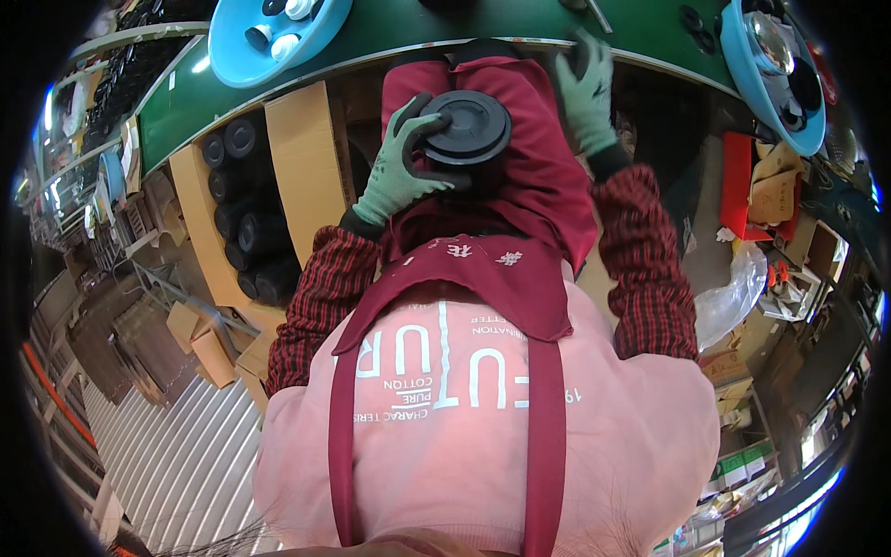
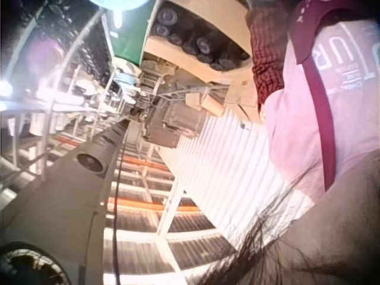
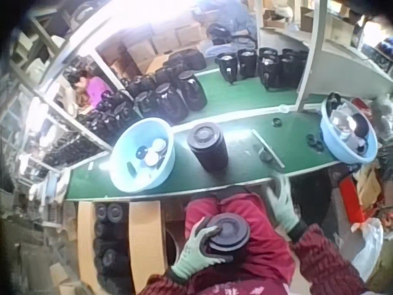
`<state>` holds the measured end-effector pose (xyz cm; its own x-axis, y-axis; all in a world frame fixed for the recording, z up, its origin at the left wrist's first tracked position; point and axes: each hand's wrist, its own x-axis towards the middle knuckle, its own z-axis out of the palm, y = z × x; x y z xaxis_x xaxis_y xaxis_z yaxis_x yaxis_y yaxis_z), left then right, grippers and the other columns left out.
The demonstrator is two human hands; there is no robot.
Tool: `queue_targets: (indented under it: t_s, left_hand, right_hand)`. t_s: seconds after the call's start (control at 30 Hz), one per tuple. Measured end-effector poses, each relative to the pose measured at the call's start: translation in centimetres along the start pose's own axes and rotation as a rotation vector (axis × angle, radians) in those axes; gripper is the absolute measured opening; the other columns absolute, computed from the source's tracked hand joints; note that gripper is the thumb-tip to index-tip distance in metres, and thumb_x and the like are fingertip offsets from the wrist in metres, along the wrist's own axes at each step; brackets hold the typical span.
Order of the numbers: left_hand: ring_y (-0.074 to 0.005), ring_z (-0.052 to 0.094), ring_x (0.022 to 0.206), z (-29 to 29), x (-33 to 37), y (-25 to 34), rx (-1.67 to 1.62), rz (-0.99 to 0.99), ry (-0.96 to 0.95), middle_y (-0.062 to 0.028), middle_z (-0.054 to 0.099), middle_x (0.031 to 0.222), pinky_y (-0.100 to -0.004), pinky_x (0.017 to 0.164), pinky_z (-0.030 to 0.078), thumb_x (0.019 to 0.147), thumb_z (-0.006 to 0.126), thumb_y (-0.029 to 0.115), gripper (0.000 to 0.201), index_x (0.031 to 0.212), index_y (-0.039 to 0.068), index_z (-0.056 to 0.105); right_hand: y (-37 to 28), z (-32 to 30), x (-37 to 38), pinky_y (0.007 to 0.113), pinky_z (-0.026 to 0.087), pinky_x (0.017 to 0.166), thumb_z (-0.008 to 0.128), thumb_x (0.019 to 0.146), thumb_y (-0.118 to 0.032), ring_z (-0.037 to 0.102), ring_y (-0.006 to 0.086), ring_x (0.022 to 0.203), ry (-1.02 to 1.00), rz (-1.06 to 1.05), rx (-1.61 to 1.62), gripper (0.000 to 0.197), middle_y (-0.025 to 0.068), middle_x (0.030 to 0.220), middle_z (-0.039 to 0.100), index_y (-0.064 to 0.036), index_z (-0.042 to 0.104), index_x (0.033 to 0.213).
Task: The person assembles black kettles on a green workbench. They pick up kettle bodies, insert internal components, and screw on lids one at a time, then place the finished units on the bench.
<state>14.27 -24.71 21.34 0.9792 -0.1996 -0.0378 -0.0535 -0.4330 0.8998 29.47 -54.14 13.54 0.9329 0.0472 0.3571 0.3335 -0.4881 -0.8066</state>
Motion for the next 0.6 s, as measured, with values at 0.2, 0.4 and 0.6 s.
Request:
queue_targets:
  t_s: [0.2, 0.4, 0.6]
  left_hand:
    - [-0.0311, 0.058, 0.138, -1.9, -0.5, 1.3, -0.305, 0.158, 0.390, -0.0169, 0.048, 0.151, -0.0458, 0.113, 0.055, 0.067, 0.104, 0.026, 0.093, 0.142, 0.009, 0.051]
    - [-0.0276, 0.060, 0.133, -5.7, -0.4, 1.0, -1.620, -0.527, 0.176, -0.0144, 0.060, 0.143, -0.0475, 0.113, 0.053, 0.098, 0.079, 0.040, 0.080, 0.158, 0.005, 0.038]
    - [-0.0255, 0.061, 0.131, -3.1, -5.0, -4.2, -0.239, -0.113, -0.069, -0.0131, 0.058, 0.145, -0.0405, 0.109, 0.053, 0.081, 0.093, 0.022, 0.095, 0.155, 0.002, 0.037]
  right_hand:
    - [-7.4, -2.4, -6.4, 0.038, 0.042, 0.116, 0.062, 0.106, -0.018, 0.055, 0.0246, 0.138, -0.601, 0.305, 0.589, 0.049, 0.0131, 0.150, 0.058, -0.0028, 0.055, 0.152]
    - [-16.7, -4.1, -3.8, 0.037, 0.042, 0.118, 0.076, 0.096, -0.013, 0.050, 0.0252, 0.146, -0.653, 0.060, 0.610, 0.075, 0.0113, 0.158, 0.053, -0.0069, 0.043, 0.163]
    - [-18.6, -3.6, -3.5, 0.038, 0.052, 0.107, 0.068, 0.096, 0.003, 0.064, 0.0226, 0.130, -0.724, -0.019, 0.318, 0.063, 0.0145, 0.146, 0.063, -0.0032, 0.051, 0.157]
